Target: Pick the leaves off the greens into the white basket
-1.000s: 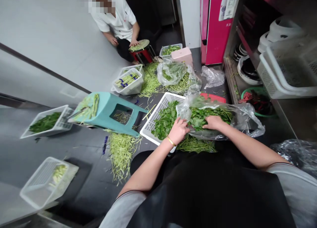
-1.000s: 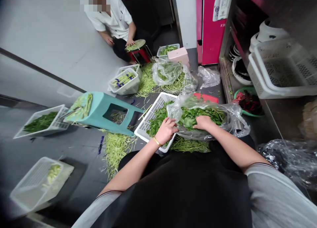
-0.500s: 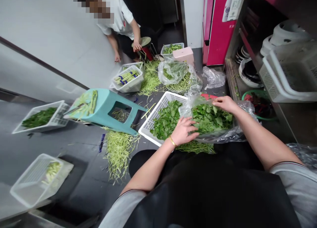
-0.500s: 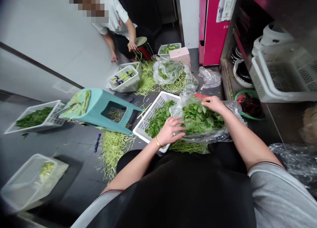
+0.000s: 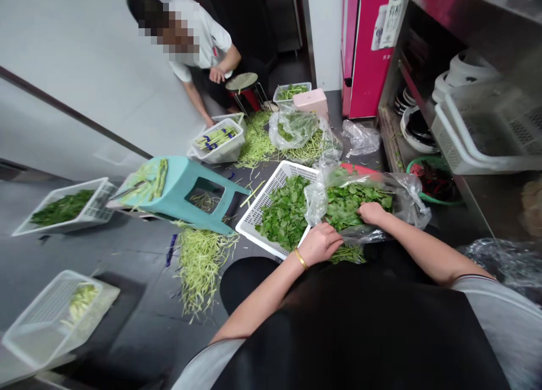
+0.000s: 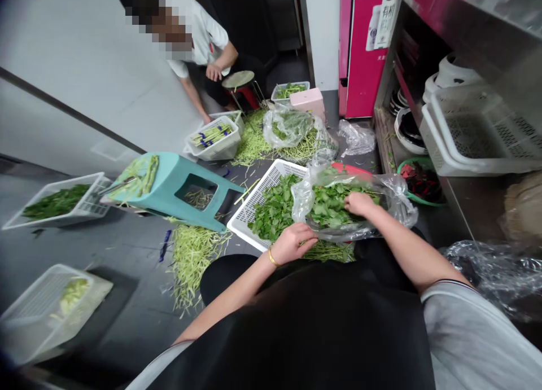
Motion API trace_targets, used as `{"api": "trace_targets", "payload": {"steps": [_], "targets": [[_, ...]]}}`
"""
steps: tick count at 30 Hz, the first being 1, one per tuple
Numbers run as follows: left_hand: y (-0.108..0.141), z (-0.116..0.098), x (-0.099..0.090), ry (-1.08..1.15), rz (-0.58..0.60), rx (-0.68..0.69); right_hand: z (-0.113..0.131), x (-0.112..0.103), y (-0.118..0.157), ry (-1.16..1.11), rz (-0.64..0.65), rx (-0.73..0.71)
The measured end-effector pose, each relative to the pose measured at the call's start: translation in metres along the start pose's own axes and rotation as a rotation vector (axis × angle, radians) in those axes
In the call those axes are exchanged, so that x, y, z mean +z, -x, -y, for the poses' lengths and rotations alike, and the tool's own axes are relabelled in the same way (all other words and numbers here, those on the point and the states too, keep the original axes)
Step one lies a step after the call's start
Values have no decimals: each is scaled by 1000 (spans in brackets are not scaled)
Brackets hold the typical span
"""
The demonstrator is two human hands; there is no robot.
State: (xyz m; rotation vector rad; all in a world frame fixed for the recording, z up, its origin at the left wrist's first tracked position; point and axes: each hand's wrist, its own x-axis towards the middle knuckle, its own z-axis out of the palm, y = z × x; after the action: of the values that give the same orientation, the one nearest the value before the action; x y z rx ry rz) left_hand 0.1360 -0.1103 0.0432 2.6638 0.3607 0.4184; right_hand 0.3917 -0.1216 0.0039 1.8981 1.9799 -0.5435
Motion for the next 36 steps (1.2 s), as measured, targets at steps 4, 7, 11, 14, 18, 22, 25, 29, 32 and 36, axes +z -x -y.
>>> {"api": "trace_targets", "payload": {"steps": [4, 7, 11, 14, 18, 22, 25, 29, 32, 36], "targets": [[10, 9, -8, 54, -42, -108, -38, -33, -10, -166, -289, 24], [10, 13, -13, 145, -102, -247, -61, -52, -15, -367, -353, -37], [-4, 13, -12, 361, -161, -342, -68, -58, -20, -679, -435, -80], [-20, 15, -4, 457, -163, -399, -64, -56, -26, -805, -434, 23], [-31, 21, 5, 496, -142, -465, -64, -57, -28, -785, -266, 109], [-20, 25, 8, 550, -150, -483, -66, -54, -10, -430, -417, 142], [-5, 26, 9, 557, -165, -527, -55, -33, 6, -105, -154, 170], [4, 24, 14, 524, -162, -556, -31, 3, 6, 56, 85, 222], [5, 20, 12, 488, -144, -486, -31, 6, 0, 51, 87, 172], [8, 19, -3, 460, -154, -440, -51, -31, 4, 47, -2, 88]]}}
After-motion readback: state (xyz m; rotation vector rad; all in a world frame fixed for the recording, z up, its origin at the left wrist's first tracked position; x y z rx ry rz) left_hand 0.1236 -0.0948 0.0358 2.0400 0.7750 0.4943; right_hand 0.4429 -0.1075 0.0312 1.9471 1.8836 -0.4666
